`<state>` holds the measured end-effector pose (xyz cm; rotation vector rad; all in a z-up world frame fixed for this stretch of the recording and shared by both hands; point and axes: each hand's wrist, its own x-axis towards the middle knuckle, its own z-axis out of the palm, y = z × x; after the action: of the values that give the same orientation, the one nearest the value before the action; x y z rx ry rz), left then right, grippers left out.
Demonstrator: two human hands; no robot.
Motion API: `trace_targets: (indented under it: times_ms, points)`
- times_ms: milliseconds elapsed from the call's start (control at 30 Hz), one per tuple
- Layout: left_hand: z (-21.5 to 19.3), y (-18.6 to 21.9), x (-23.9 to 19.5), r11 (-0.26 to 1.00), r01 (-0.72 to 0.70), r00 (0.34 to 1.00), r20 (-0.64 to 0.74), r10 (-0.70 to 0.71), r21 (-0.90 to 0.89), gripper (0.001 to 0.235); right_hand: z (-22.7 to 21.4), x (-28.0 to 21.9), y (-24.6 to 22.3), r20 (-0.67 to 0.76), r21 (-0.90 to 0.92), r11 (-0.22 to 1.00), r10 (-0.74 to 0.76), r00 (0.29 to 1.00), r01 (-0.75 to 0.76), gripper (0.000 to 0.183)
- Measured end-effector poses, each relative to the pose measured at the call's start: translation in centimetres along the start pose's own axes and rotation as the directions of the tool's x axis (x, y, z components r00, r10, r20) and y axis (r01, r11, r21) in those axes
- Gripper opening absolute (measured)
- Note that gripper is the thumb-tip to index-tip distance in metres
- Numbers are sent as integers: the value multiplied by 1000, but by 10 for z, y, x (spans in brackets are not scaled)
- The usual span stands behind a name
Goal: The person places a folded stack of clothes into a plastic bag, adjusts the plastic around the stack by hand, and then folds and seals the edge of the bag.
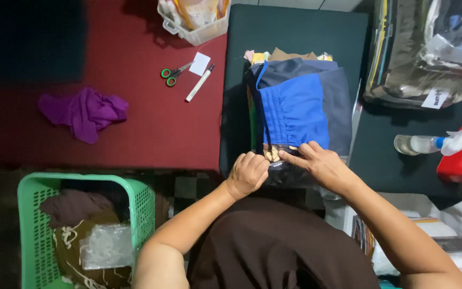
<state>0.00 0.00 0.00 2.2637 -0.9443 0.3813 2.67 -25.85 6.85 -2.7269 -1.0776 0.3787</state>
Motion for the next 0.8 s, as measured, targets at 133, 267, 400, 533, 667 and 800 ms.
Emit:
trace_targets:
  times_ms: [133, 267, 400, 533, 667, 800]
  points:
    - [-13, -2, 22, 992, -106, 988, -124, 97, -66, 29, 3, -1, 1, -20, 34, 999, 28, 999, -27, 78]
    - [-4, -7, 20, 966, 9, 995, -97, -35, -257, 21, 7, 0, 2, -73, 86, 994, 68, 995, -62, 68]
    - [3, -15, 16, 961, 23, 999, -40, -36, -275, 19, 7, 2, 1, -113, 139, 988, 82, 990, -66, 62]
    - [-12, -13, 26, 962, -56, 998, -20, 53, -269, 20, 9, 1, 4, -130, 142, 989, 63, 990, -45, 63]
    - [-13, -16, 27, 963, -31, 998, 36, 42, -267, 21, 15, 2, 6, -141, 118, 992, 66, 988, -50, 63]
    - [-13, -15, 28, 965, 19, 998, 57, -5, -261, 16, 19, 1, 7, -130, 103, 994, 56, 990, -43, 65]
